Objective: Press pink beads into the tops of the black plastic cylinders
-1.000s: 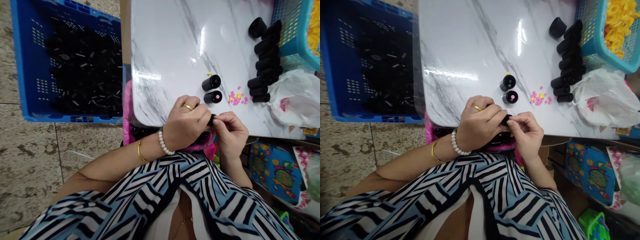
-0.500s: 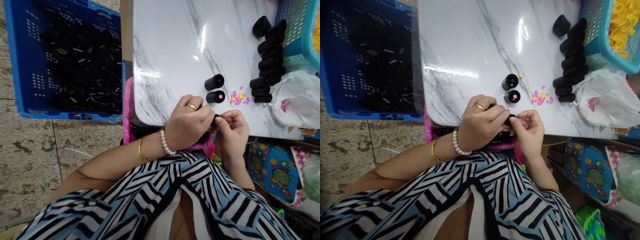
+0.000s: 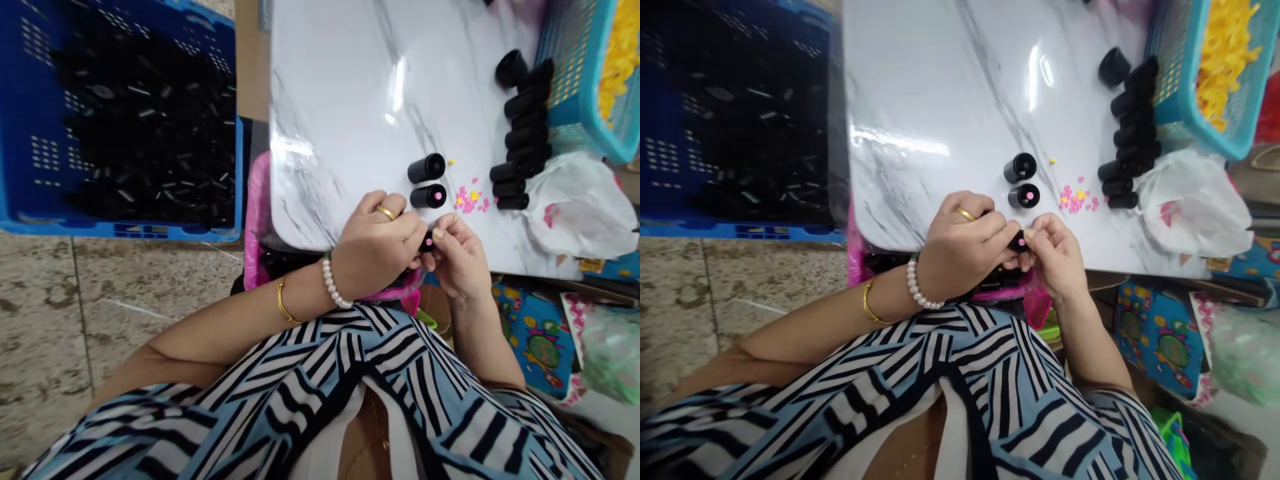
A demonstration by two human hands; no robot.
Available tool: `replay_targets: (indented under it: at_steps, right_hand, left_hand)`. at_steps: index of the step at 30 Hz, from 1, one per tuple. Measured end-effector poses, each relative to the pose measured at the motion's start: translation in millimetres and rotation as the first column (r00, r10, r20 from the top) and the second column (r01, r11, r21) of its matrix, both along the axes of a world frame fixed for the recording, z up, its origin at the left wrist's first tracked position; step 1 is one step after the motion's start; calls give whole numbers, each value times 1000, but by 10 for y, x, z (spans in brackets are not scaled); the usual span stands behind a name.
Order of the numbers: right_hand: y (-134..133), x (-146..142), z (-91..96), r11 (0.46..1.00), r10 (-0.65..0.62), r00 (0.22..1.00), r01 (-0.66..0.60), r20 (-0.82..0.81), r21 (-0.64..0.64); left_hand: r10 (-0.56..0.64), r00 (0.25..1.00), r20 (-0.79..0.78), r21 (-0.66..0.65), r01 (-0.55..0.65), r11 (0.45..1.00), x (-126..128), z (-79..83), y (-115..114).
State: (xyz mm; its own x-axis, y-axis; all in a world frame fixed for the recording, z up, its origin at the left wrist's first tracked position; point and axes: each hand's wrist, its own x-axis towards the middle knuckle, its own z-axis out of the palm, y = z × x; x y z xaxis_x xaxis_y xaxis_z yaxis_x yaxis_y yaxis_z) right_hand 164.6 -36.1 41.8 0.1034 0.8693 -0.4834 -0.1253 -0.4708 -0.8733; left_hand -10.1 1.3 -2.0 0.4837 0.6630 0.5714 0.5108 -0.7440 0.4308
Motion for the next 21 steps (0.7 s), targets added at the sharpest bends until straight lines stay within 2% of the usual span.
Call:
replay_targets:
  at_steps: [5,10,12,16,18,21]
  right_hand:
    - [-63,53,-4,1000,27,999,-27,-38,-2]
    - [-37,-8,-3,999,-23,998,24,59,-26]
    - [7,-50,6,998,-32,996,36,81,-44]
    - [48,-98,18,999,-51,993,50,109,13]
    - [30,-92,26,1000,-24,995,22,97,21]
    - [4,-39,33,999,52,997,-51,51,-14]
  left_hand:
    - [35,999,4,38,-36,999,-7,-8,8]
    - [17,1000,-7,18,-16,1000,-13,14,2]
    - [-3,1000,-2,-47,3,999,-7,25,-5]
    - [-46,997,68,-234,61,970,14,22,-10]
    - [-31,998,55,-210,42,977,17,17,-9]
    - [15,1000,0,-88,-15,996,10,11,2]
